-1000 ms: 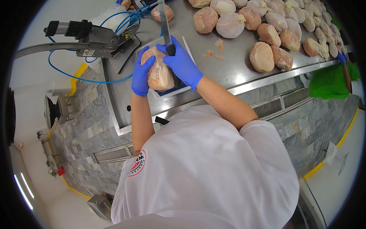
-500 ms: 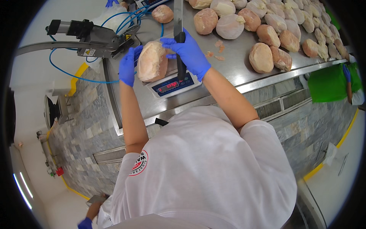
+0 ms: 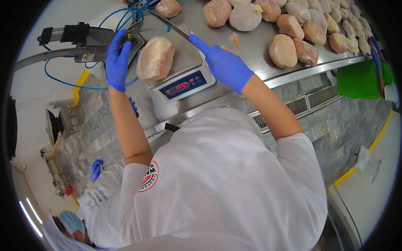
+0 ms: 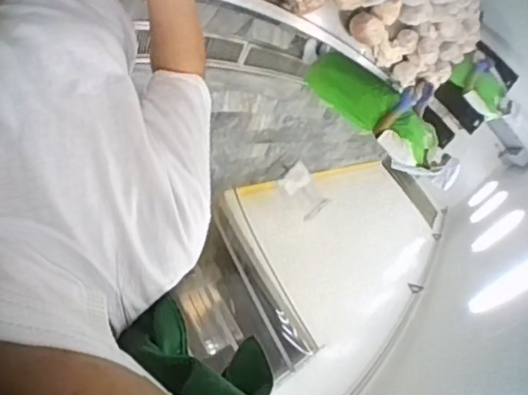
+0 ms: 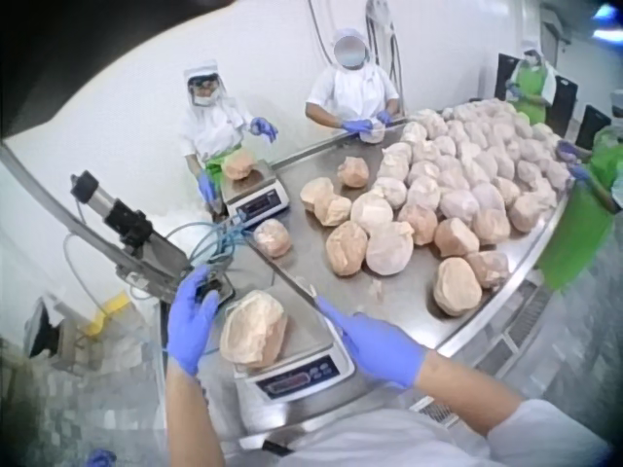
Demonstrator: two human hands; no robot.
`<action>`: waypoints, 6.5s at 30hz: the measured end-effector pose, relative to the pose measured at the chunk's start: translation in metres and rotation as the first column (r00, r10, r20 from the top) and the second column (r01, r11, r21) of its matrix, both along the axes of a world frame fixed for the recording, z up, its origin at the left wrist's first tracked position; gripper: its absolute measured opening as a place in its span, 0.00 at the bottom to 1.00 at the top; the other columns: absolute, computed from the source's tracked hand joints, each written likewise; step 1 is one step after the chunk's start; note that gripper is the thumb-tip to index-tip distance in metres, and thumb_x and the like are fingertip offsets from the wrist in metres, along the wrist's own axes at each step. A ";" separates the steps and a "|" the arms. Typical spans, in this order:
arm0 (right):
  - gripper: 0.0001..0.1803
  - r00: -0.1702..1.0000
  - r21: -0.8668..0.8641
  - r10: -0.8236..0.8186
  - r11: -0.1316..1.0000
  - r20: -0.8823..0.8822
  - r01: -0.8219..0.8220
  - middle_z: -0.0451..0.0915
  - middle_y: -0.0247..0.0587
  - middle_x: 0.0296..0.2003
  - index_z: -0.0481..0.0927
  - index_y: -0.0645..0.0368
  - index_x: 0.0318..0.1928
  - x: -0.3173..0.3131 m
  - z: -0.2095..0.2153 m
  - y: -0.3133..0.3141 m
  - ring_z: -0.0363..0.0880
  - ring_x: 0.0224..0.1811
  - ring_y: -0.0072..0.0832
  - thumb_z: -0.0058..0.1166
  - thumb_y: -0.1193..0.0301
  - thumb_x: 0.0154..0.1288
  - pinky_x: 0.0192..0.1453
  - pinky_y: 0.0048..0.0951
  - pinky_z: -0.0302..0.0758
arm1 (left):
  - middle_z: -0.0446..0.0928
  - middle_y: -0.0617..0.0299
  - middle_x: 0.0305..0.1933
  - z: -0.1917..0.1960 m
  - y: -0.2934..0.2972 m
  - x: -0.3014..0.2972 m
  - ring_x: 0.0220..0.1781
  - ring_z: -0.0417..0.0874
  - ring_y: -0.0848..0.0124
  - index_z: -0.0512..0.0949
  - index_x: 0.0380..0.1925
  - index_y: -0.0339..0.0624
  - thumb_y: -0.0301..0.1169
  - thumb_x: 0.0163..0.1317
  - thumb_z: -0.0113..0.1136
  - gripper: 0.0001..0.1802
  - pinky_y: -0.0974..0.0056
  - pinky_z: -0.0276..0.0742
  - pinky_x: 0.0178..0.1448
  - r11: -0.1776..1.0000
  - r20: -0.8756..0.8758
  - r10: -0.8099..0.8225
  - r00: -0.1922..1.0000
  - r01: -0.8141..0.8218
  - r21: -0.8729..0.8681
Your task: The person trims raw meat portions on a stainless steel table using a knife and a digital scale. They repeatedly weigh the meat, trim off excess fat or uneven edges, and place the trimmed pieces into a plastic bag. The process is performed one item at a time in a continuous loop.
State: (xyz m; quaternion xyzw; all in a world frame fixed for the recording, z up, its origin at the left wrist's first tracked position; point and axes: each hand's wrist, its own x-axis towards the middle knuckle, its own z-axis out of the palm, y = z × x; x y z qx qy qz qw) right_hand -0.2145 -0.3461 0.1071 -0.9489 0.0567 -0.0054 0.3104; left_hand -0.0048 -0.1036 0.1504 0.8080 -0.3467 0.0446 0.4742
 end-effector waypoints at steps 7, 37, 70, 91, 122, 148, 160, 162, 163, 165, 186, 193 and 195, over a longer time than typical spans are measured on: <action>0.42 0.988 -0.090 0.054 0.995 0.145 -0.041 0.74 0.49 0.28 0.52 0.34 0.75 -0.021 0.006 0.001 0.78 0.27 0.45 0.44 0.80 0.64 0.33 0.43 0.77 | 0.75 0.47 0.58 -0.007 -0.013 -0.014 0.60 0.77 0.55 0.78 0.56 0.44 0.49 0.59 0.66 0.30 0.56 0.73 0.63 0.958 -0.057 0.233 0.971 -0.220 0.182; 0.50 0.986 -0.151 0.166 0.974 -0.026 -0.168 0.71 0.48 0.29 0.43 0.36 0.77 -0.034 0.050 -0.004 0.76 0.20 0.40 0.47 0.82 0.57 0.24 0.36 0.77 | 0.76 0.50 0.54 -0.032 -0.033 -0.046 0.55 0.78 0.54 0.74 0.55 0.42 0.46 0.39 0.79 0.42 0.55 0.74 0.61 0.895 0.196 -0.049 0.979 -0.045 0.444; 0.45 0.979 0.101 0.197 0.976 -0.048 -0.191 0.82 0.53 0.39 0.46 0.41 0.77 0.052 0.030 -0.022 0.84 0.37 0.45 0.44 0.82 0.62 0.41 0.41 0.80 | 0.79 0.56 0.52 -0.040 -0.068 -0.042 0.53 0.80 0.58 0.78 0.53 0.45 0.43 0.39 0.79 0.38 0.57 0.75 0.60 0.902 0.188 -0.086 0.978 -0.004 0.433; 0.47 0.983 0.041 -0.017 0.999 -0.184 0.025 0.79 0.59 0.33 0.43 0.39 0.77 -0.009 0.047 0.011 0.82 0.31 0.51 0.42 0.82 0.59 0.39 0.47 0.80 | 0.81 0.56 0.47 -0.027 -0.064 -0.030 0.51 0.80 0.55 0.79 0.48 0.48 0.50 0.44 0.73 0.32 0.54 0.74 0.59 0.896 0.192 -0.245 0.950 0.146 0.418; 0.45 0.976 0.184 0.187 0.969 -0.113 -0.164 0.80 0.65 0.39 0.41 0.47 0.77 0.039 0.007 -0.024 0.82 0.36 0.54 0.39 0.82 0.60 0.42 0.49 0.77 | 0.81 0.59 0.46 -0.023 -0.075 -0.040 0.51 0.81 0.57 0.79 0.47 0.50 0.48 0.44 0.73 0.30 0.55 0.75 0.59 0.887 0.200 -0.160 0.967 0.052 0.459; 0.41 0.951 0.180 0.269 0.954 -0.152 -0.241 0.82 0.62 0.43 0.46 0.38 0.76 0.038 0.032 -0.049 0.83 0.41 0.54 0.39 0.77 0.64 0.47 0.48 0.78 | 0.80 0.58 0.44 -0.033 -0.093 -0.054 0.50 0.79 0.59 0.81 0.41 0.49 0.49 0.49 0.70 0.23 0.56 0.64 0.62 0.884 0.286 0.098 0.953 -0.215 0.415; 0.44 0.940 0.456 0.253 0.881 -0.229 -0.126 0.79 0.61 0.31 0.43 0.40 0.77 0.054 0.012 -0.043 0.79 0.27 0.49 0.37 0.81 0.62 0.35 0.42 0.77 | 0.80 0.62 0.46 -0.040 -0.096 -0.052 0.53 0.78 0.61 0.81 0.41 0.53 0.53 0.49 0.68 0.23 0.48 0.59 0.68 0.851 0.295 0.115 0.949 -0.247 0.463; 0.45 0.954 0.399 0.236 0.905 -0.183 -0.148 0.78 0.61 0.30 0.42 0.40 0.77 0.035 0.005 -0.034 0.79 0.27 0.50 0.37 0.81 0.62 0.36 0.43 0.76 | 0.80 0.62 0.46 -0.041 -0.096 -0.052 0.53 0.78 0.60 0.81 0.41 0.54 0.53 0.49 0.68 0.23 0.47 0.58 0.68 0.848 0.307 0.116 0.945 -0.255 0.464; 0.45 0.960 0.385 0.229 0.910 -0.162 -0.152 0.78 0.61 0.29 0.42 0.41 0.77 0.028 -0.001 -0.031 0.79 0.28 0.50 0.38 0.81 0.62 0.36 0.44 0.76 | 0.80 0.62 0.46 -0.042 -0.096 -0.052 0.54 0.78 0.60 0.81 0.41 0.54 0.53 0.49 0.68 0.23 0.47 0.58 0.68 0.850 0.309 0.124 0.943 -0.262 0.458; 0.45 0.959 0.383 0.224 0.912 -0.173 -0.144 0.78 0.61 0.29 0.41 0.41 0.77 0.016 -0.007 -0.029 0.79 0.29 0.51 0.40 0.81 0.62 0.38 0.46 0.76 | 0.80 0.62 0.46 -0.043 -0.096 -0.052 0.54 0.78 0.60 0.81 0.40 0.54 0.54 0.49 0.68 0.23 0.46 0.59 0.68 0.853 0.311 0.138 0.940 -0.273 0.445; 0.40 0.997 0.244 0.047 0.968 0.068 -0.062 0.78 0.55 0.26 0.45 0.38 0.77 0.011 0.010 -0.040 0.80 0.28 0.49 0.44 0.74 0.69 0.41 0.46 0.77 | 0.78 0.52 0.55 0.005 -0.055 -0.015 0.60 0.76 0.53 0.83 0.46 0.46 0.50 0.58 0.66 0.24 0.55 0.70 0.63 0.911 0.332 0.158 0.930 -0.267 0.315; 0.38 0.996 0.251 0.080 0.965 -0.024 -0.072 0.76 0.53 0.21 0.47 0.40 0.77 0.013 0.034 -0.040 0.78 0.24 0.42 0.45 0.74 0.70 0.38 0.41 0.75 | 0.77 0.53 0.58 0.007 -0.059 -0.012 0.61 0.76 0.54 0.83 0.47 0.48 0.53 0.54 0.67 0.27 0.55 0.71 0.64 0.893 0.307 0.126 0.943 -0.242 0.379; 0.39 0.996 0.253 0.089 0.963 0.022 -0.091 0.76 0.53 0.22 0.47 0.40 0.77 0.012 0.031 -0.039 0.78 0.24 0.42 0.45 0.74 0.70 0.39 0.40 0.75 | 0.76 0.52 0.59 0.003 -0.058 -0.011 0.61 0.76 0.54 0.83 0.47 0.48 0.54 0.54 0.68 0.27 0.55 0.71 0.64 0.889 0.301 0.102 0.948 -0.222 0.401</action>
